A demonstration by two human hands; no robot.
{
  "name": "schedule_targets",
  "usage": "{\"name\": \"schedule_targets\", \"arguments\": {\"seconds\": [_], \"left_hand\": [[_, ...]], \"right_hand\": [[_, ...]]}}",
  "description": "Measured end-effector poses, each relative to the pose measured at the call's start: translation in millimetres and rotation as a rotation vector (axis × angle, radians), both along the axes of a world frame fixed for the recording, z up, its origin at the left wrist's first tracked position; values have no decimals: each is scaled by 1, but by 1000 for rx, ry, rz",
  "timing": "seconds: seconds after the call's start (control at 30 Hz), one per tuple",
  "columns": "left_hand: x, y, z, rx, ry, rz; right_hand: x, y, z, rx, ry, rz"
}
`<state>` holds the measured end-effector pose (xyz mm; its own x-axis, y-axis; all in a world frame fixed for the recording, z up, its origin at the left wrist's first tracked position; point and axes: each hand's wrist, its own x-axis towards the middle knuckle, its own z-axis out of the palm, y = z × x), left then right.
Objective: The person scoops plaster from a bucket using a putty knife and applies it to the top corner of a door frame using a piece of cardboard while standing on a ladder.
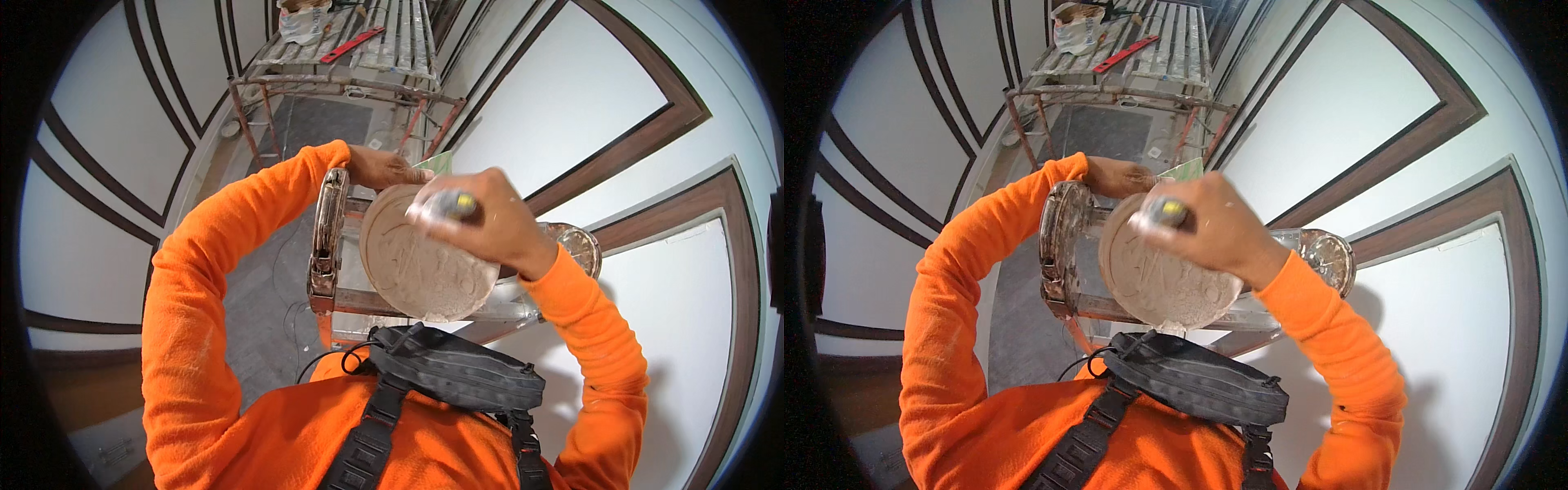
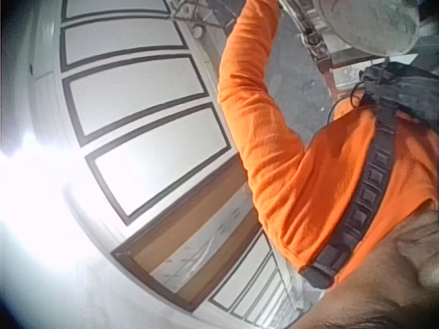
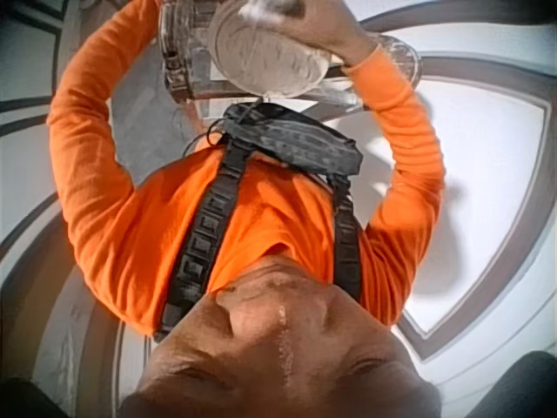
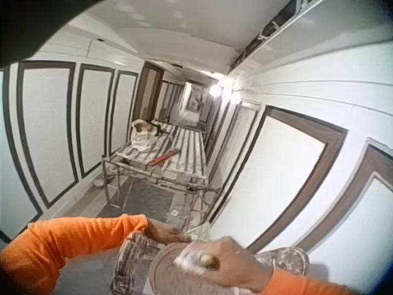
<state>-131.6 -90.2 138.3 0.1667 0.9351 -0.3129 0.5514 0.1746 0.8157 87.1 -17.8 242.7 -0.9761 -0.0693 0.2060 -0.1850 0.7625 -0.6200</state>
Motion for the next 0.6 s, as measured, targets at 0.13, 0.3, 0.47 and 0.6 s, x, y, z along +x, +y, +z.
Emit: {"name": "schedule_targets", "arguments": {"seconds": [0.13,0.3,0.47,0.6], "left_hand": [[4,-8,12,-15,89,5],[0,-5,1,-3,111,42],[-15,12,-27,135,38,-60],[1,7,4,22,66,-16]], "right_hand": [[16,-34,12,-40,-169,247],[22,-8,31,45,-243,251],[-11,3,13,67,-73,90],[1,-21,8,101,47,274]]}}
